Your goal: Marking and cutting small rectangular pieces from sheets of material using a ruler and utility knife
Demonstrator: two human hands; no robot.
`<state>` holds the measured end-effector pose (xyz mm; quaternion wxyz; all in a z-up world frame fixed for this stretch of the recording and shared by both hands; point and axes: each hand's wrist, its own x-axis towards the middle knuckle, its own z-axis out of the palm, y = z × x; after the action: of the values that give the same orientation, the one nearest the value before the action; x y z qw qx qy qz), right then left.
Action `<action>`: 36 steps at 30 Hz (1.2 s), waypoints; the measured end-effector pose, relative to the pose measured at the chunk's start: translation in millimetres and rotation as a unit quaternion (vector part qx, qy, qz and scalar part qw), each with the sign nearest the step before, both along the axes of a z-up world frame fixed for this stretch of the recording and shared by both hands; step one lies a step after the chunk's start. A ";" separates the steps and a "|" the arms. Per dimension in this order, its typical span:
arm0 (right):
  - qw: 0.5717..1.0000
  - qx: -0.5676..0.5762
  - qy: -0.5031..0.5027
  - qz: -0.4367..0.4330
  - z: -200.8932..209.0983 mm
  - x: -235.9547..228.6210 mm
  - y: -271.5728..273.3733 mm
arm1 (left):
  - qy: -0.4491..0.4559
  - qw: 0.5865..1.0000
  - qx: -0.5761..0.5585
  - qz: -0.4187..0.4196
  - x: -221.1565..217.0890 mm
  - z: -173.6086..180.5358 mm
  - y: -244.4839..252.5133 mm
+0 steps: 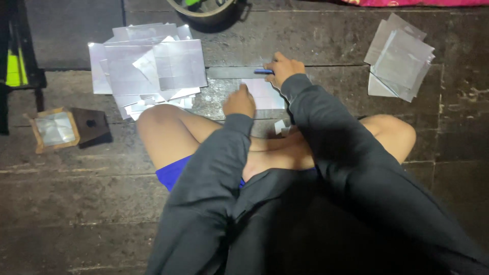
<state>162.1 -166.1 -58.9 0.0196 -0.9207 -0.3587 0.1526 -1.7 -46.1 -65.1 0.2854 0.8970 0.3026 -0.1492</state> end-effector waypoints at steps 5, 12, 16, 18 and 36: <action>0.993 0.076 -0.082 -0.046 24.3 4.3 -18.9 | 0.029 0.976 0.130 -0.172 16.6 15.1 43.3; 0.988 -0.025 0.024 -0.151 13.8 -4.6 -88.7 | 0.087 0.978 0.098 -0.161 10.2 62.1 47.0; 0.999 -0.025 0.034 -0.028 72.6 -53.9 -45.6 | 0.098 0.982 0.096 -0.128 11.0 73.6 46.6; 0.999 -0.037 -0.016 0.000 37.5 -54.5 -26.1 | 0.098 0.983 0.098 -0.118 11.7 70.7 42.8; 0.981 -0.126 -0.107 0.099 58.9 -28.6 -12.9 | 0.095 0.989 0.076 -0.083 14.1 69.8 45.8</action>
<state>133.5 -179.1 0.0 -0.1506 -0.8868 -0.4258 0.0980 12.4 -0.3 4.7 0.1728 0.9198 0.2637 -0.2338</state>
